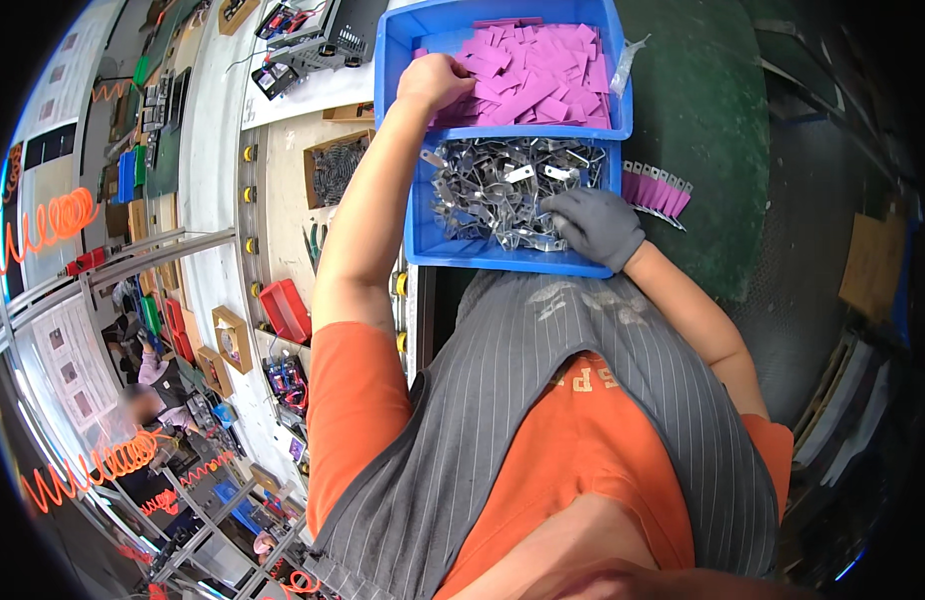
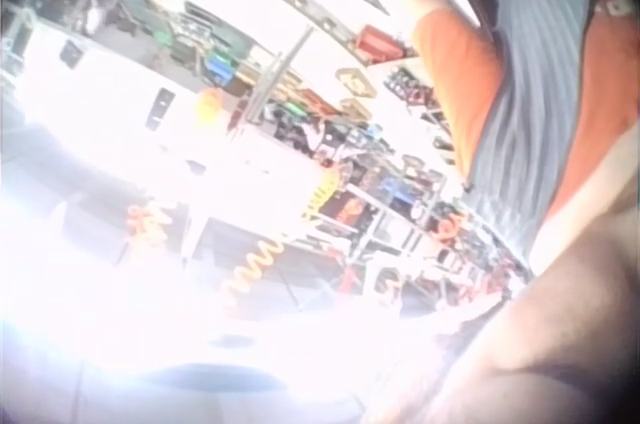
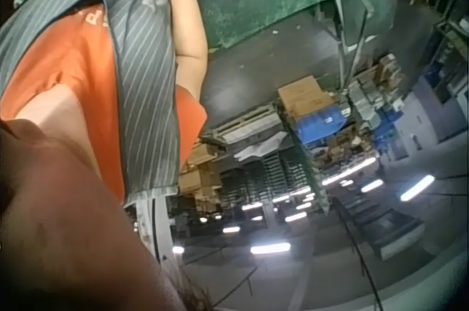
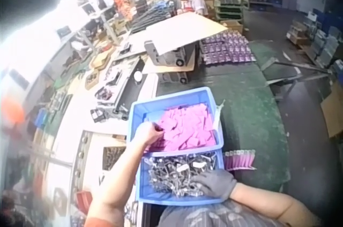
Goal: The recorder is assembling small metal brackets with pink clips and placing them in a row on the workbench.
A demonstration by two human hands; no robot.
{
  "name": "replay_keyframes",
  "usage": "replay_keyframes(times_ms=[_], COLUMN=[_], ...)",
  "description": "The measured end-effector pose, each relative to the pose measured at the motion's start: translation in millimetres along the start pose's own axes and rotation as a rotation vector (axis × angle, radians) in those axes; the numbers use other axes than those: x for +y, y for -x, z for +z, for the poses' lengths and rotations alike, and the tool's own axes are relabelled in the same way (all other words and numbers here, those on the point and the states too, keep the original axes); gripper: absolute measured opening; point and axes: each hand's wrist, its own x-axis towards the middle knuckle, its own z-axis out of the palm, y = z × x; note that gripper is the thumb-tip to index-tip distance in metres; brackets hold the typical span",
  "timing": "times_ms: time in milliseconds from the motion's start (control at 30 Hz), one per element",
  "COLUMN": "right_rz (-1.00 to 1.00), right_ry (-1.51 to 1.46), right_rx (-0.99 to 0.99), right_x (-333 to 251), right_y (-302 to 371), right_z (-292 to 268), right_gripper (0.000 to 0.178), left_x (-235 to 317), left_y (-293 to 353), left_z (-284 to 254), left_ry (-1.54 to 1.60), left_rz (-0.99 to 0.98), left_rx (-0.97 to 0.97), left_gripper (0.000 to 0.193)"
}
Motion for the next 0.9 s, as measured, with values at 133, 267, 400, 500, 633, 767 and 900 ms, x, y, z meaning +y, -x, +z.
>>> replay_keyframes(times_ms=[133,267,400,500,633,767,900], right_rz=[0.000,0.004,0.011,0.025,0.036,0.122,0.311], right_ry=[0.007,0.019,-0.009,-0.032,-0.195,-0.489,-0.924], right_rx=[0.001,0.001,-0.013,-0.005,0.103,0.187,0.195], right_x=[0,1,-4,-5,0,-1,-45], right_y=[-1,0,0,1,4,20,32], right_z=[-1,0,-3,-3,-6,-30,-93], right_gripper=[0.024,0.023,0.022,0.022,0.021,0.021,0.018], left_x=[-4,2,0,9,19,44,54], left_y=[-3,-8,-16,1,42,120,165], left_z=[6,7,10,-4,-23,-17,11], left_ry=[0.011,-0.231,-0.458,-0.218,0.559,0.943,1.118], left_rz=[0.093,0.678,0.569,0.357,0.209,0.107,0.143], left_rx=[0.066,0.414,0.214,0.270,0.227,0.114,0.070], left_gripper=[0.026,0.027,0.024,0.022,0.021,0.012,0.010])
